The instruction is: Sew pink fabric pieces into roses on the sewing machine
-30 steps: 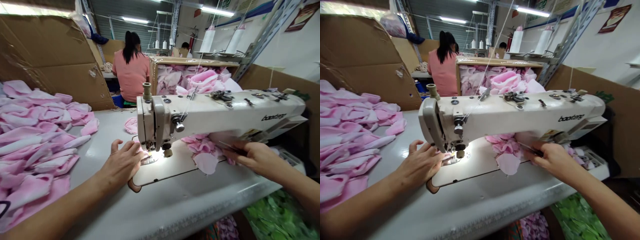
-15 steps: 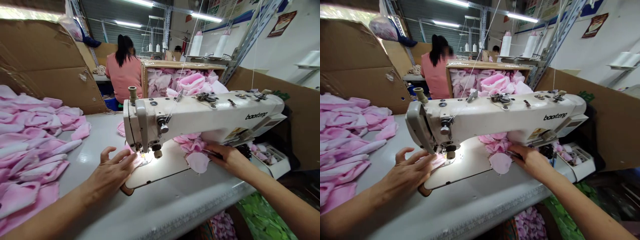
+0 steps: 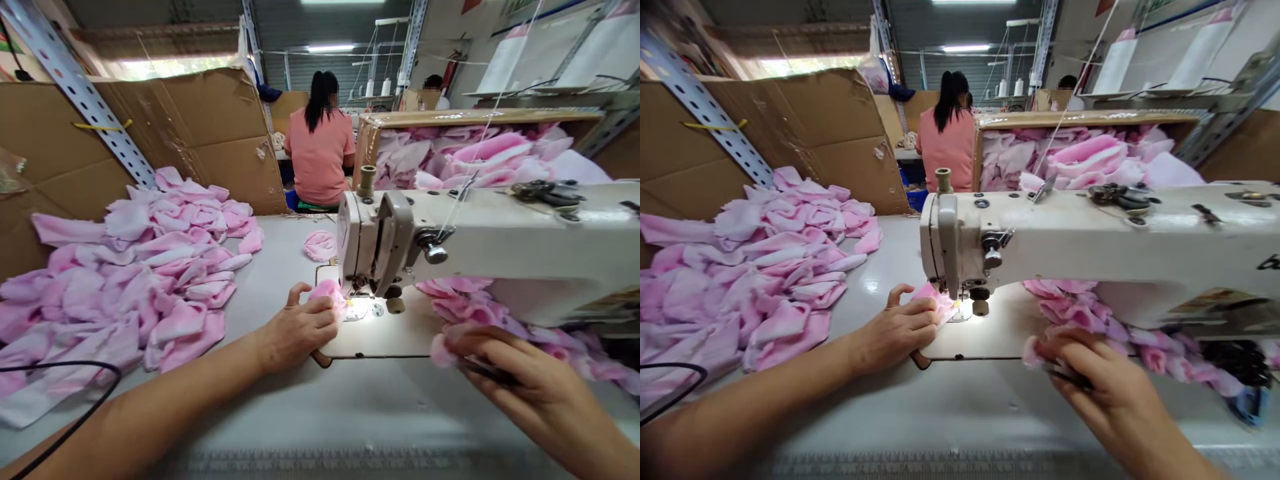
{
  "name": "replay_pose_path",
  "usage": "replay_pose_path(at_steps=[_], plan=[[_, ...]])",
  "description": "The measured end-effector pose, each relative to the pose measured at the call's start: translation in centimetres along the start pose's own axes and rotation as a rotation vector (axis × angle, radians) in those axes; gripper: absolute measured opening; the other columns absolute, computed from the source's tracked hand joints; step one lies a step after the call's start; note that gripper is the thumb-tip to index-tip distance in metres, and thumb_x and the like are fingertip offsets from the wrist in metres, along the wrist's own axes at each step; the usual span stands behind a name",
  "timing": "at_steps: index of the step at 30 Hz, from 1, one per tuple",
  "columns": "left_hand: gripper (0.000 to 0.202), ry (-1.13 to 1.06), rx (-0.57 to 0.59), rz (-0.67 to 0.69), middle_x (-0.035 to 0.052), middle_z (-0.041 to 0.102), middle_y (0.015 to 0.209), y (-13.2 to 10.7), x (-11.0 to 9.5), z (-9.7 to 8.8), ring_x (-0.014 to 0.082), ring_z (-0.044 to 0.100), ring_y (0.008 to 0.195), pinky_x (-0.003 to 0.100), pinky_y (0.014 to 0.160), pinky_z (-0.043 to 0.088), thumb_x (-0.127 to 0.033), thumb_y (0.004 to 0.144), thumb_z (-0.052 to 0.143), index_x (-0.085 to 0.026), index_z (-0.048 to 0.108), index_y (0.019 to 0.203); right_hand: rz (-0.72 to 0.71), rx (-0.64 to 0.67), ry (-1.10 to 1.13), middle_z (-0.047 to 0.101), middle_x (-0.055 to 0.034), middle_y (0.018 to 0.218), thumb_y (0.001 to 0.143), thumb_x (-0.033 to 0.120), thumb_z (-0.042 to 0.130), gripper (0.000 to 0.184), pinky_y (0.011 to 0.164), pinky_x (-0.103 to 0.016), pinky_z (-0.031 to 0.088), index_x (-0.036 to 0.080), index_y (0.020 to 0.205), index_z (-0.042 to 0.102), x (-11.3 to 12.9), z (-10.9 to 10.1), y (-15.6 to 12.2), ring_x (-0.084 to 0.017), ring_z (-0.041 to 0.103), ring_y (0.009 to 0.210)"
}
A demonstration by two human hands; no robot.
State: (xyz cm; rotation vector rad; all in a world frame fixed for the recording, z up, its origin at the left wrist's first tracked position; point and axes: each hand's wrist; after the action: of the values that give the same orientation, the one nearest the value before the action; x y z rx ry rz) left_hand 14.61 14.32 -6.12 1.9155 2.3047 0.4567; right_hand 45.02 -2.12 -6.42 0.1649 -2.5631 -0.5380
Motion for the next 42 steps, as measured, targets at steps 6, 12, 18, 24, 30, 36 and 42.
replay_pose_path(at_steps=[6, 12, 18, 24, 30, 36, 42], plan=[[0.018, -0.174, -0.138, -0.155, 0.0008, 0.067, 0.093, 0.6, -1.7, -0.7, 0.0179, 0.052, 0.103, 0.040, 0.094, 0.020, -0.027, 0.096, 0.047, -0.019, 0.057, 0.084, 0.064, 0.127, 0.430, 0.064, -0.0013, 0.077, 0.089, 0.032, 0.054, 0.013, 0.062, -0.023, 0.050, 0.024, 0.090, 0.065, 4.1, 4.7, 3.6, -0.014, 0.060, 0.067], [0.023, -0.326, -0.230, -0.308, 0.0035, 0.063, 0.102, 1.4, -4.1, -1.5, 0.0201, 0.051, 0.104, 0.036, 0.089, 0.028, -0.042, 0.087, 0.062, -0.020, 0.061, 0.094, 0.100, 0.133, 0.603, 0.058, 0.0021, 0.069, 0.087, 0.035, 0.058, 0.014, 0.053, -0.021, 0.040, 0.023, 0.083, 0.064, 6.0, 6.6, 4.4, -0.011, 0.051, 0.059], [0.013, -0.404, -0.275, -0.338, 0.0025, 0.064, 0.096, 1.5, -4.5, -0.9, 0.0179, 0.053, 0.098, 0.035, 0.090, 0.033, -0.030, 0.087, 0.063, -0.017, 0.059, 0.087, 0.189, 0.095, 0.676, 0.058, 0.0021, 0.068, 0.085, 0.036, 0.062, 0.014, 0.053, -0.022, 0.039, 0.023, 0.079, 0.066, 7.2, 7.4, 4.3, -0.011, 0.050, 0.058], [0.012, -0.560, -0.295, -0.293, 0.0097, 0.062, 0.098, 1.3, -4.4, -0.6, 0.0165, 0.056, 0.094, 0.030, 0.085, 0.047, -0.020, 0.092, 0.050, -0.014, 0.060, 0.089, 0.161, 0.104, 0.698, 0.057, 0.0027, 0.066, 0.086, 0.032, 0.061, 0.012, 0.054, -0.021, 0.039, 0.024, 0.078, 0.066, 7.5, 8.0, 4.6, -0.011, 0.051, 0.059], [0.011, -0.803, -0.267, -0.440, 0.0086, 0.063, 0.092, 1.3, -4.3, -1.1, 0.0124, 0.059, 0.076, 0.020, 0.058, 0.047, -0.018, 0.086, 0.056, -0.012, 0.063, 0.080, 0.094, 0.118, 0.613, 0.060, 0.0009, 0.073, 0.086, 0.032, 0.059, 0.012, 0.053, -0.022, 0.040, 0.023, 0.082, 0.066, 6.9, 8.1, 4.6, -0.011, 0.050, 0.057], [0.020, -1.114, -0.178, -0.669, 0.0074, 0.060, 0.095, 1.3, -4.3, -1.6, 0.0042, 0.053, 0.055, 0.015, 0.047, 0.044, -0.025, 0.086, 0.058, -0.010, 0.065, 0.076, 0.261, 0.158, 0.533, 0.063, -0.0005, 0.073, 0.084, 0.046, 0.059, 0.025, 0.051, -0.023, 0.042, 0.023, 0.090, 0.065, 6.6, 6.4, 4.4, -0.014, 0.056, 0.061], [0.031, -1.304, -0.154, -0.815, 0.0088, 0.054, 0.106, 1.1, -4.1, -1.2, 0.0009, 0.054, 0.047, 0.015, 0.045, 0.047, -0.038, 0.087, 0.057, -0.008, 0.066, 0.083, 0.147, 0.192, 0.394, 0.069, -0.0038, 0.088, 0.094, 0.042, 0.043, 0.031, 0.063, -0.026, 0.047, 0.023, 0.106, 0.066, 6.8, 6.2, 3.7, -0.017, 0.062, 0.073]])
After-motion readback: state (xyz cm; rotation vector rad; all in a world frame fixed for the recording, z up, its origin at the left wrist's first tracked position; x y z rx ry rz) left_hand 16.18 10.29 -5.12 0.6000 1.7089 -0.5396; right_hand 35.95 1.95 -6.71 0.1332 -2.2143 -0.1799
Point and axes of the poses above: each hand's wrist, its own y-axis towards the middle knuckle, its own z-axis out of the palm, x = y × z
